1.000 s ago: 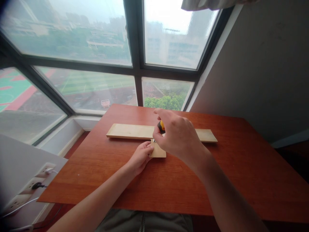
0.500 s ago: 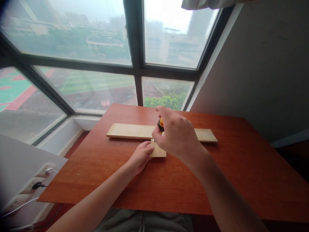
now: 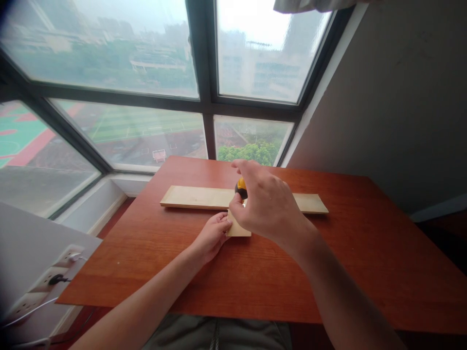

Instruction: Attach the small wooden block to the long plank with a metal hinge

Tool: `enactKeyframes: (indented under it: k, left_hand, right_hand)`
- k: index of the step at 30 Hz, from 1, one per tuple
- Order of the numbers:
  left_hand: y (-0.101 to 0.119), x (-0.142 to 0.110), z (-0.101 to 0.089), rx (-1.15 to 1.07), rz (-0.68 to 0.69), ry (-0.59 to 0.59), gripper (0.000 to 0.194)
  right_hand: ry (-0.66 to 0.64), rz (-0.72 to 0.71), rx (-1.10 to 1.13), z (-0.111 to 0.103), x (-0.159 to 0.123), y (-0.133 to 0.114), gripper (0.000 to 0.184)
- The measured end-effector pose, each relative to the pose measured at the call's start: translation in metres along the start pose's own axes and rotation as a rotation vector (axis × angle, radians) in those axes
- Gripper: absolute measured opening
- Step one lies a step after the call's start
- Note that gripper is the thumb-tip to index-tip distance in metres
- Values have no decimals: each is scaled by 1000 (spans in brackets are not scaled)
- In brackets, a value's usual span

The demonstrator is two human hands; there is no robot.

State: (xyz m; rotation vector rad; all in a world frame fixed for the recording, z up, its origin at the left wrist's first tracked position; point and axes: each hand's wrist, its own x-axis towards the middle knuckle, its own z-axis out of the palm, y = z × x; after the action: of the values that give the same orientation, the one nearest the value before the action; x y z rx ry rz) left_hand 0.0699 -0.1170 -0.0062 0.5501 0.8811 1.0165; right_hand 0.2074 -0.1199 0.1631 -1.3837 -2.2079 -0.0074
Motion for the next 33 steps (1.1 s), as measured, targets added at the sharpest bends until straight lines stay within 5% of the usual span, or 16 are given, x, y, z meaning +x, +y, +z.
enactKeyframes:
  k: [5, 14, 22, 33]
  left_hand:
    - [0, 0, 0, -2, -4, 1, 23]
    - [0, 0, 1, -11, 7, -15, 20]
    - [-1, 1, 0, 2, 17, -21, 21]
    - [-3, 1, -1, 10, 6, 15, 24]
  right_hand:
    - [51, 65, -94, 5, 1, -2, 37]
    - [80, 48, -29, 7, 1, 2, 45]
    - [84, 57, -93, 6, 2, 0, 21]
    - [97, -6, -21, 9, 3, 4, 38]
